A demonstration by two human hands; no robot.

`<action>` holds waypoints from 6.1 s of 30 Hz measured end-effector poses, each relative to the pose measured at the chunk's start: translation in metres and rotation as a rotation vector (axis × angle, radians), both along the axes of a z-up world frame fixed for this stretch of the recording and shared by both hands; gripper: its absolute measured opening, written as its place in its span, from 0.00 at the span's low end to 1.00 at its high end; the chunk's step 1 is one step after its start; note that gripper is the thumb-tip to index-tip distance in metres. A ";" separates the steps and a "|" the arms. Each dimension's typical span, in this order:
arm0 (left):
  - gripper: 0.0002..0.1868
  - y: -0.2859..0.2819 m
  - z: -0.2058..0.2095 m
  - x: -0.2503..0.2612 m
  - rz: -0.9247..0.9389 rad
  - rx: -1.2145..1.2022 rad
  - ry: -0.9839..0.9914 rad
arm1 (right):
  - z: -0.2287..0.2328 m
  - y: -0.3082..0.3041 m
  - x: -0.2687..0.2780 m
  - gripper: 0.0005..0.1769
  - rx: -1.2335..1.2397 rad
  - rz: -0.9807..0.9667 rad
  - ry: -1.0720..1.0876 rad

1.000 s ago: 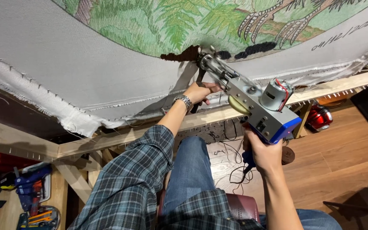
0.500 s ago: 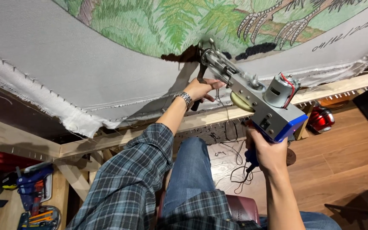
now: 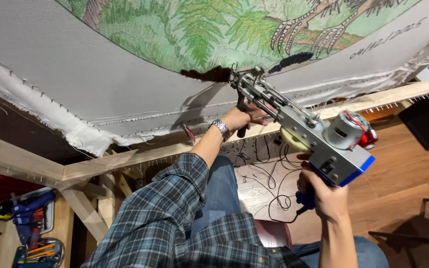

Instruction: Using a tufting gun to fill in a design with yarn on a canvas stretched over a wooden frame.

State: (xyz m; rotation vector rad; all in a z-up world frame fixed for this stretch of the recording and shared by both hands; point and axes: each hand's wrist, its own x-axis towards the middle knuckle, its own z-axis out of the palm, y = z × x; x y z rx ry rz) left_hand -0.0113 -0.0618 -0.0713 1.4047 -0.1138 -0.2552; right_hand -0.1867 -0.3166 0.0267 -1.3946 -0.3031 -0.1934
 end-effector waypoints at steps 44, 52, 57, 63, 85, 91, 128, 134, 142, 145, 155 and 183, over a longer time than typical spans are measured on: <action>0.05 0.034 0.020 -0.039 0.650 0.386 0.040 | -0.050 -0.077 -0.038 0.07 0.126 -0.133 0.232; 0.11 0.056 0.055 -0.052 0.726 0.394 -0.038 | -0.043 -0.067 -0.040 0.13 0.104 -0.135 0.255; 0.11 0.055 0.085 -0.038 0.860 0.008 0.069 | -0.037 -0.057 -0.042 0.17 0.135 -0.086 0.220; 0.08 0.053 0.058 -0.029 0.924 0.189 -0.126 | -0.045 -0.062 -0.042 0.08 0.151 -0.048 0.205; 0.08 0.047 0.086 -0.042 0.946 0.188 -0.017 | -0.045 -0.061 -0.044 0.16 0.012 -0.286 0.340; 0.06 0.048 0.074 -0.041 0.936 0.218 -0.070 | -0.036 -0.054 -0.047 0.13 0.087 -0.183 0.280; 0.34 0.036 0.023 -0.045 0.067 0.616 0.057 | -0.025 -0.047 -0.052 0.14 0.113 -0.136 0.265; 0.53 0.009 0.040 -0.069 -0.310 0.540 -0.097 | -0.027 -0.048 -0.051 0.09 0.140 -0.096 0.296; 0.32 -0.036 0.027 -0.079 0.023 0.383 -0.023 | -0.027 -0.051 -0.053 0.07 0.137 -0.054 0.308; 0.23 -0.039 0.025 -0.081 0.066 0.445 -0.082 | -0.034 -0.058 -0.052 0.06 0.159 -0.058 0.315; 0.14 -0.034 0.026 -0.088 0.078 0.546 -0.081 | -0.034 -0.062 -0.050 0.08 0.123 -0.049 0.324; 0.25 -0.044 0.022 -0.116 0.317 0.368 0.056 | -0.021 -0.082 -0.033 0.18 -0.052 -0.136 0.678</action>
